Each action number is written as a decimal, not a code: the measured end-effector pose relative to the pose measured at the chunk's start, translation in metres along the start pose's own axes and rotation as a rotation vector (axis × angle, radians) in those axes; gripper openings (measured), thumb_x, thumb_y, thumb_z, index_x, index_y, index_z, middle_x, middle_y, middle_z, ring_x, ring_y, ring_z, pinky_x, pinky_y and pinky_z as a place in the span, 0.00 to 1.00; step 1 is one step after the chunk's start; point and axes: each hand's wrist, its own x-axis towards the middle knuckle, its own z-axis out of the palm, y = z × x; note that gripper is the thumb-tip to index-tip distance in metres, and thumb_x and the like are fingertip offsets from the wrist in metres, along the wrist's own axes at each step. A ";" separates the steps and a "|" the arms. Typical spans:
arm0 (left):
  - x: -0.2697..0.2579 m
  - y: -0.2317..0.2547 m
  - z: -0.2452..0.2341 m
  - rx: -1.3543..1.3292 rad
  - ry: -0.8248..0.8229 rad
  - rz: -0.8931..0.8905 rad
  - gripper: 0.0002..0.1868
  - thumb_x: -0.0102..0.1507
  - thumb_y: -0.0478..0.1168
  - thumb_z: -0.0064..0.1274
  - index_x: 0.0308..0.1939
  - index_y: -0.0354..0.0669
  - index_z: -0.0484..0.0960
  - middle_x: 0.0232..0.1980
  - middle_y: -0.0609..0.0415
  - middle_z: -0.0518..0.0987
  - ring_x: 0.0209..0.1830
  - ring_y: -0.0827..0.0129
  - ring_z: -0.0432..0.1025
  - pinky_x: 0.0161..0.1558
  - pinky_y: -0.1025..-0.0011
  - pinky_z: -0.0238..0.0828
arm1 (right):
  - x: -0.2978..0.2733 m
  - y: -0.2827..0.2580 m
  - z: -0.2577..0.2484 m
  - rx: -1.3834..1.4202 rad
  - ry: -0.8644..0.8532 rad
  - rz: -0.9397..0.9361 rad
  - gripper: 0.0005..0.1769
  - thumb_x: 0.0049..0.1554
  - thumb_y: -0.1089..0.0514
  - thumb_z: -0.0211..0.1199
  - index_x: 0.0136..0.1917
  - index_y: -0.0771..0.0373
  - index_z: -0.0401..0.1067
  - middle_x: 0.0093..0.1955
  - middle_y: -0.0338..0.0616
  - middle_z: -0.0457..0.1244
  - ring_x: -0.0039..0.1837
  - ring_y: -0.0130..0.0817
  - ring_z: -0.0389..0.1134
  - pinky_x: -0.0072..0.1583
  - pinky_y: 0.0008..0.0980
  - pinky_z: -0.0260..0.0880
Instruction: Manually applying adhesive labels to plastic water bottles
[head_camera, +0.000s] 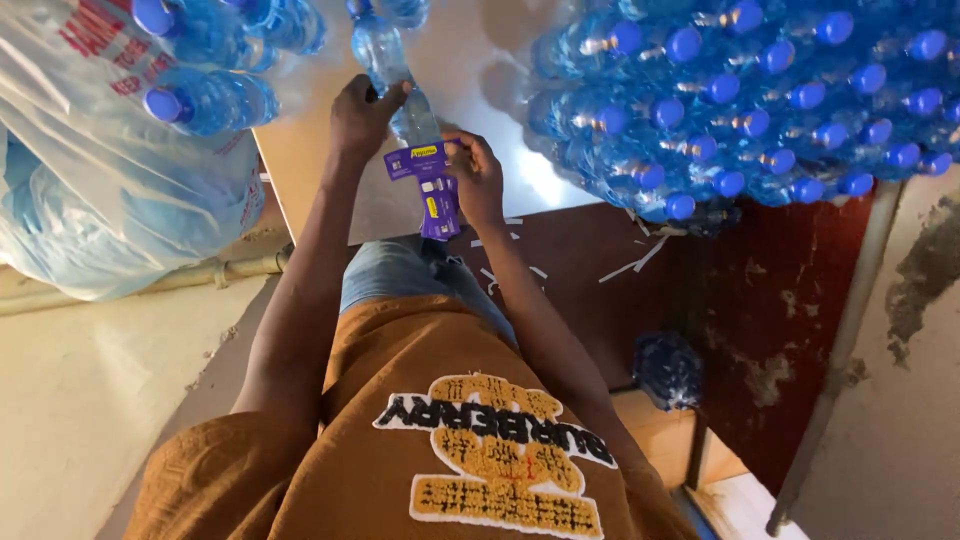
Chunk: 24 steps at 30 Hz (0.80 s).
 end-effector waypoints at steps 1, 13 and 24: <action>-0.006 0.004 -0.004 -0.026 -0.008 0.004 0.29 0.72 0.68 0.63 0.37 0.50 0.71 0.32 0.60 0.74 0.26 0.70 0.69 0.30 0.61 0.59 | 0.004 -0.003 0.002 -0.014 -0.006 -0.034 0.32 0.63 0.28 0.63 0.67 0.53 0.74 0.61 0.45 0.74 0.58 0.40 0.80 0.56 0.34 0.82; -0.103 0.006 0.006 -0.747 0.032 -0.146 0.23 0.70 0.50 0.71 0.57 0.36 0.83 0.43 0.52 0.75 0.47 0.66 0.73 0.50 0.66 0.75 | 0.029 -0.004 0.009 -0.176 -0.013 -0.140 0.20 0.72 0.47 0.68 0.71 0.57 0.73 0.59 0.49 0.68 0.65 0.40 0.71 0.68 0.51 0.71; -0.111 0.015 0.004 -1.058 0.076 -0.285 0.11 0.72 0.38 0.68 0.51 0.34 0.83 0.42 0.55 0.75 0.43 0.69 0.72 0.51 0.68 0.75 | 0.024 -0.029 0.012 -0.278 -0.026 -0.115 0.18 0.71 0.50 0.68 0.70 0.58 0.72 0.54 0.43 0.66 0.57 0.30 0.68 0.62 0.40 0.71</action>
